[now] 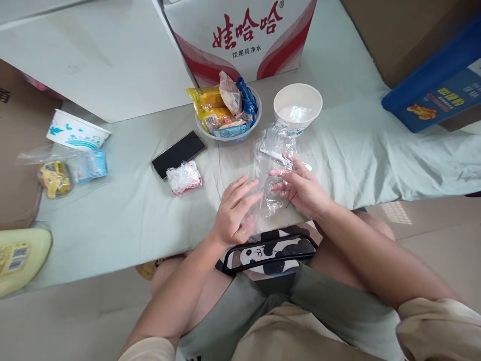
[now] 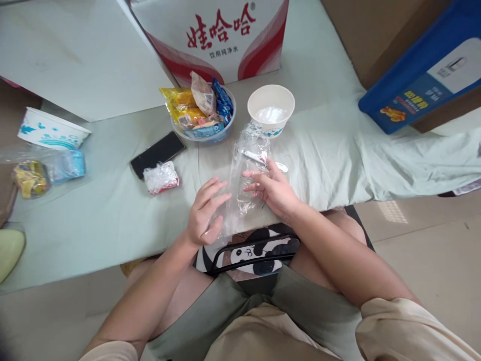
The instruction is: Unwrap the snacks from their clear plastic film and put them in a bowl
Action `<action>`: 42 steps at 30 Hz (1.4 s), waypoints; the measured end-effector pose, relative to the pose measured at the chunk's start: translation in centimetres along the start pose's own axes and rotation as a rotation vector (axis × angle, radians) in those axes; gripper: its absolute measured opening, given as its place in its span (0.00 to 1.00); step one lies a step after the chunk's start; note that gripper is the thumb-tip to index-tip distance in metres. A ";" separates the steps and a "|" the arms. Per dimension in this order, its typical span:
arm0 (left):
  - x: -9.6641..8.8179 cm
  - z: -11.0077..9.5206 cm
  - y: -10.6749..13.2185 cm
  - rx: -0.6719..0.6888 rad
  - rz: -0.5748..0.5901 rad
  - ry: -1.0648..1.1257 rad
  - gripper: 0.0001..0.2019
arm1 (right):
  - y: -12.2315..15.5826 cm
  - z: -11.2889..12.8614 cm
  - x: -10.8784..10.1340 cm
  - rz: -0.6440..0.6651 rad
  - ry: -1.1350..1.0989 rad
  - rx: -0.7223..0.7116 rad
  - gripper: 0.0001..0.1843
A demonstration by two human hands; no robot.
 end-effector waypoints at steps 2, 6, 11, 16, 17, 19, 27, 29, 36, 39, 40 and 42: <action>0.1 -0.2 0.0 0.020 0.074 0.014 0.25 | 0.2 0.2 0.2 0.040 -0.035 0.024 0.32; 1.0 -1.1 -0.4 0.071 0.205 -0.029 0.25 | 0.5 -0.2 0.4 0.151 -0.012 0.049 0.36; 1.7 -2.0 -0.8 0.094 0.240 -0.033 0.21 | 0.5 -1.1 0.7 0.189 0.212 -0.001 0.36; 1.2 -0.3 -0.3 -0.214 -0.242 0.178 0.16 | 1.0 -0.3 0.1 0.207 0.207 -0.116 0.28; 1.0 0.2 -0.3 -0.343 -0.296 0.290 0.19 | 1.2 -0.2 -0.1 0.218 0.193 -0.134 0.28; 0.6 0.9 -0.6 -0.536 -0.238 0.627 0.28 | 1.5 0.1 -0.5 0.245 0.190 -0.152 0.28; -0.5 0.7 -1.6 -0.609 0.167 1.312 0.37 | 0.6 -0.8 -0.5 0.241 0.302 -0.144 0.21; -0.3 0.9 -1.6 -0.687 0.128 1.190 0.30 | 0.6 -0.7 -0.4 0.268 0.338 -0.141 0.20; -1.3 1.5 -1.1 -0.746 0.164 1.049 0.23 | 1.3 -0.4 -0.4 0.322 0.382 -0.033 0.23; -2.6 1.1 -0.5 -0.655 0.088 1.177 0.19 | 1.6 -0.5 -0.3 0.421 0.233 -0.102 0.19; -3.0 1.1 -0.4 -0.622 0.075 1.220 0.16 | 1.7 -0.5 -0.4 0.464 0.190 -0.120 0.16; -3.5 1.2 -0.2 -0.576 0.084 1.282 0.13 | 1.6 -0.3 -0.5 0.541 0.151 -0.144 0.13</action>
Point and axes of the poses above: each hand's wrist, its own y-axis away from the middle knuckle, its own x-axis out of the palm, z = x × y, the point moved 1 cm from there along -y, towards the middle knuckle, and after that the axes turned 10 degrees about z, right-handed, at the moved point
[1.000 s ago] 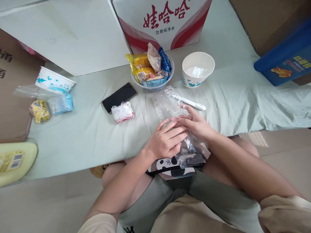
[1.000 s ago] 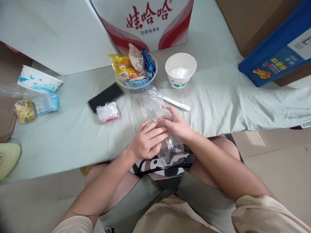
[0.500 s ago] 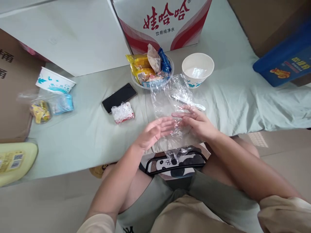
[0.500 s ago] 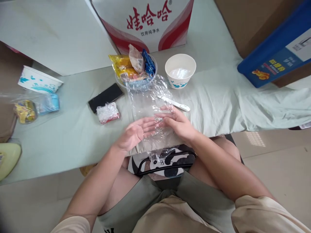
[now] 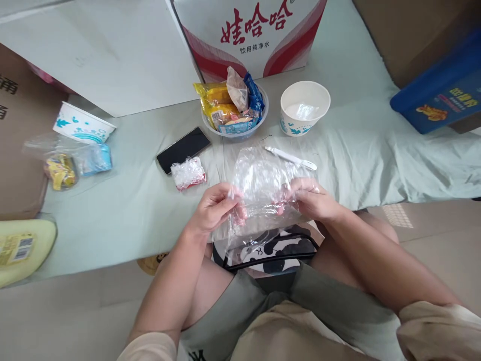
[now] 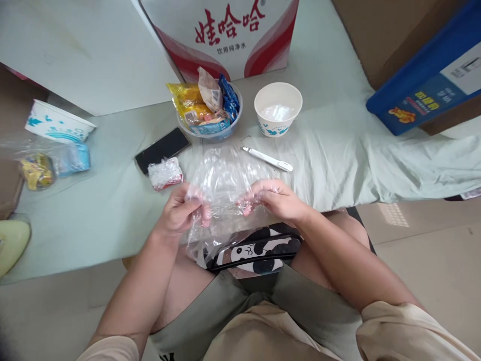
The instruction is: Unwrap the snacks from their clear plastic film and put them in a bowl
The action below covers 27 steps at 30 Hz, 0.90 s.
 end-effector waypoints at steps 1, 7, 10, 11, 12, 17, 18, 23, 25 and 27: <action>-0.2 -0.1 0.0 -0.001 0.022 0.010 0.13 | 0.0 0.1 -0.1 0.022 0.005 -0.010 0.14; -1.1 -0.1 -1.6 0.024 -0.138 -0.316 0.20 | -0.7 0.1 -1.2 -0.101 0.272 -0.005 0.35; -0.9 0.4 -1.8 0.039 -0.249 -0.571 0.11 | -1.1 -0.4 -1.1 -0.222 0.427 0.034 0.22; -0.9 0.6 -1.8 0.059 -0.257 -0.588 0.07 | -1.1 -0.5 -1.0 -0.253 0.414 0.033 0.16; -1.0 0.8 -1.8 0.082 -0.257 -0.570 0.07 | -1.2 -0.6 -1.0 -0.278 0.376 0.021 0.16; -1.3 1.6 -1.8 0.163 -0.281 -0.232 0.34 | -1.2 -0.4 -0.7 -0.354 0.246 -0.008 0.32; -1.2 1.7 -1.9 0.154 -0.291 -0.157 0.39 | -1.2 -0.3 -0.7 -0.368 0.235 -0.021 0.32; -0.2 1.8 -2.2 -0.045 -0.249 0.057 0.43 | -1.4 -0.3 -0.8 -0.366 0.223 -0.047 0.31; 0.1 1.6 -2.1 -0.065 -0.237 0.093 0.41 | -1.6 -0.3 -0.7 -0.307 0.294 0.016 0.24; 0.1 1.3 -2.0 -0.078 -0.227 0.110 0.36 | -1.6 -0.3 -0.6 -0.227 0.357 0.076 0.17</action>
Point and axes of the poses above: each hand's wrist, its own y-axis away from the middle knuckle, its own x-axis out of the palm, z = x × y, the point moved 1 cm from there along -y, towards the middle knuckle, and after that the axes turned 10 degrees about z, right-handed, at the moved point
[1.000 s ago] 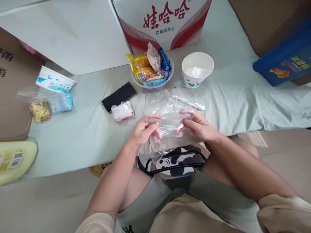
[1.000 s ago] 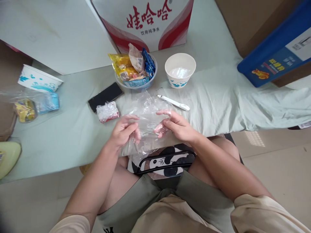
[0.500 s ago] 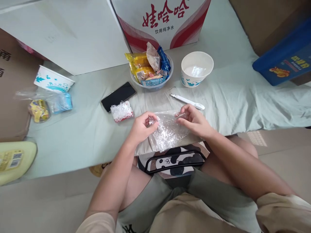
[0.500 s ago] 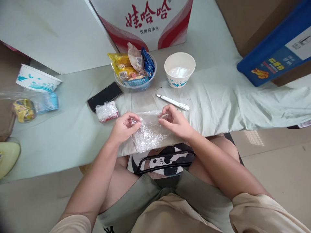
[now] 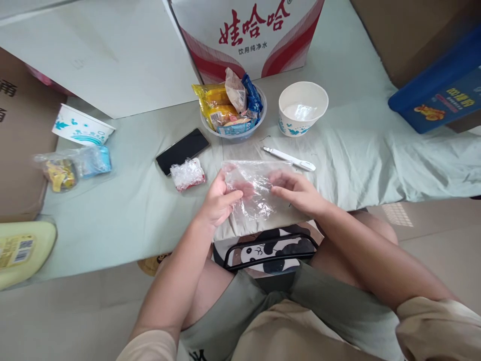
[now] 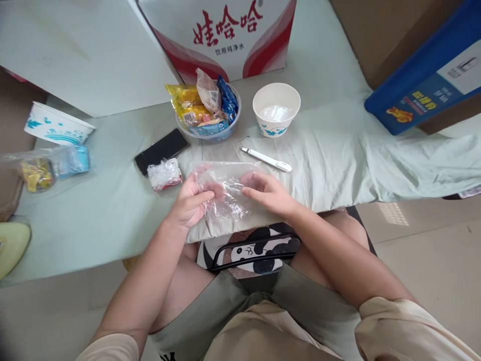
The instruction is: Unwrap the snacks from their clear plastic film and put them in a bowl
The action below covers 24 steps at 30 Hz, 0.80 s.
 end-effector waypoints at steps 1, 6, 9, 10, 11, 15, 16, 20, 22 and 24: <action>0.0 -0.1 0.0 -0.019 0.002 -0.013 0.32 | 0.0 0.1 0.1 0.036 0.017 0.013 0.16; -0.7 -0.1 0.1 -0.106 -0.047 -0.299 0.18 | 0.4 0.3 0.3 0.062 -0.073 0.075 0.16; -1.1 -0.3 0.3 -0.047 -0.053 -0.274 0.18 | 0.6 0.2 0.1 -0.021 -0.139 0.014 0.14; -1.2 -0.6 0.4 -0.025 -0.050 -0.216 0.18 | 0.7 0.2 -0.1 -0.052 -0.172 -0.022 0.12; -1.2 -0.8 0.4 -0.004 -0.041 -0.157 0.16 | 0.7 0.2 -0.2 -0.068 -0.209 -0.050 0.11; -1.2 -1.8 0.3 0.078 0.064 -0.074 0.15 | 0.8 0.5 -0.7 0.025 -0.276 -0.108 0.20; -1.3 -1.8 0.2 0.084 0.082 -0.108 0.17 | 0.7 0.6 -0.8 0.031 -0.242 -0.105 0.23; -1.5 -1.1 -0.1 0.092 -0.007 -0.335 0.11 | 0.6 0.5 -0.7 -0.055 -0.069 0.043 0.16; -1.4 -0.8 -0.1 0.154 -0.091 -0.402 0.15 | 0.5 0.4 -0.6 -0.125 -0.075 0.080 0.26; -1.3 -0.9 -0.1 0.292 -0.227 -0.458 0.16 | 0.4 0.4 -0.6 -0.241 -0.097 0.035 0.31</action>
Point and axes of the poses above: each hand's wrist, its own y-axis away from the middle knuckle, its own x-axis out of the palm, z = x × y, the point moved 1 cm from there along -y, towards the middle knuckle, and after that the axes turned 10 degrees about z, right-handed, at the moved point
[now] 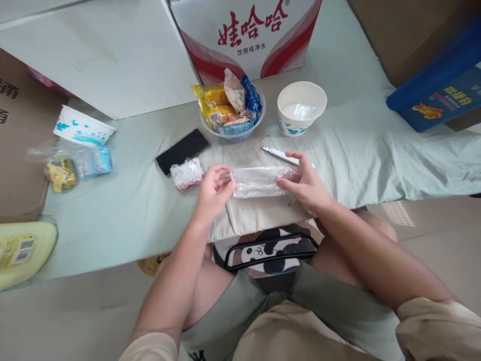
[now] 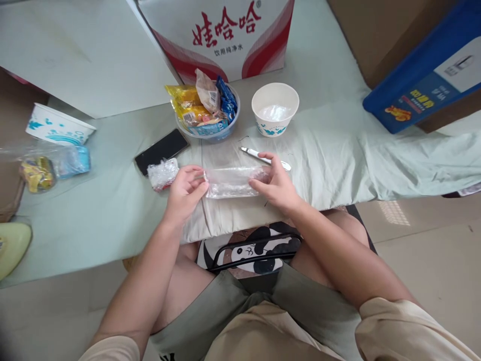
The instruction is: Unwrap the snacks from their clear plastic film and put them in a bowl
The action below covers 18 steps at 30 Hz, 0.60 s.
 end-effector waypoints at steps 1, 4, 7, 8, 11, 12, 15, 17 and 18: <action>0.0 -0.1 0.1 0.057 -0.091 -0.046 0.14 | -0.1 0.0 0.0 -0.056 0.004 -0.032 0.29; 0.4 -0.4 0.5 0.101 -0.188 -0.181 0.07 | -0.2 0.0 0.1 -0.125 0.064 -0.129 0.19; 1.4 0.1 0.8 0.029 0.012 -0.164 0.08 | 0.1 0.1 0.9 -0.004 0.107 -0.236 0.21; 1.8 0.3 0.9 0.020 0.084 -0.138 0.12 | 0.2 0.0 1.3 0.057 0.106 -0.262 0.20; 2.7 0.8 1.1 0.048 0.233 -0.108 0.30 | 0.8 -0.1 2.4 0.218 0.093 -0.264 0.18; 2.9 0.8 1.1 0.061 0.278 -0.119 0.33 | 1.0 -0.2 2.6 0.260 0.095 -0.249 0.18; 3.2 0.3 1.4 0.086 0.376 -0.170 0.27 | 1.2 -0.5 3.1 0.297 0.113 -0.201 0.17; 3.3 -0.2 1.6 0.067 0.374 -0.195 0.20 | 1.1 -0.7 3.0 0.230 0.113 -0.173 0.16; 3.3 -0.4 1.6 0.043 0.359 -0.196 0.19 | 1.0 -0.7 2.9 0.166 0.120 -0.164 0.15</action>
Point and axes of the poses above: each hand's wrist, its own y-axis away from the middle knuckle, its own x-axis out of the palm, z = x × y, the point moved 1 cm from there along -y, towards the middle knuckle, and after that the axes turned 10 degrees about z, right-handed, at the moved point
